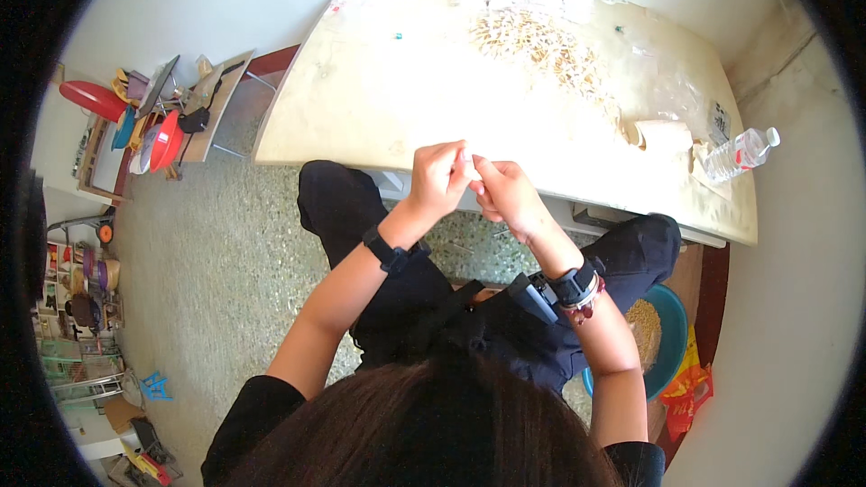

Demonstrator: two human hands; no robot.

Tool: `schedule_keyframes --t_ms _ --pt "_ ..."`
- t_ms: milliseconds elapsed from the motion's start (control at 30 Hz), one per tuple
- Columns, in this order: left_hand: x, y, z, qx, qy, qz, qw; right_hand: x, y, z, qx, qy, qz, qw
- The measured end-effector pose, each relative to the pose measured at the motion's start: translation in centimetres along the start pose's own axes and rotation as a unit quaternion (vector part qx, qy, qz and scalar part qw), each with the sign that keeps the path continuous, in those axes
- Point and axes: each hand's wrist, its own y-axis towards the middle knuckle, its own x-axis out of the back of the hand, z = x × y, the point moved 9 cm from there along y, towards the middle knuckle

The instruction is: The recorder is sorting a large pile of cotton swabs on a table and placing them into small clear plastic bags.

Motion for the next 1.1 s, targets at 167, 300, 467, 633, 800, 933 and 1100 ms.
schedule_keyframes --t_ms 167,300,467,633,800,933,1100 --pt "-1.1 -0.2 0.9 0.076 -0.067 0.037 0.994 0.5 -0.6 0.2 0.004 -0.028 -0.028 0.999" --pt "-2.2 -1.0 2.4 0.180 -0.098 0.086 0.975 1.2 -0.6 0.0 0.016 -0.035 -0.051 0.998" --pt "-1.3 0.2 1.5 0.153 -0.258 -0.055 0.952 0.8 -0.6 0.3 0.031 -0.116 -0.073 0.990" --pt "-1.6 0.3 0.8 0.170 -0.340 -0.008 0.925 0.3 -1.1 1.5 0.109 -0.205 -0.118 0.966" --pt "0.9 -0.7 1.3 0.198 -0.218 -0.061 0.954 1.4 -1.8 3.1 0.175 -0.224 -0.199 0.938" --pt "0.4 -1.8 0.6 0.227 -0.172 -0.037 0.958 1.5 -2.5 4.5 0.221 -0.222 -0.237 0.919" --pt "-0.6 -2.1 0.6 0.248 -0.308 -0.052 0.917 1.6 -2.4 4.4 0.217 -0.179 -0.227 0.933"
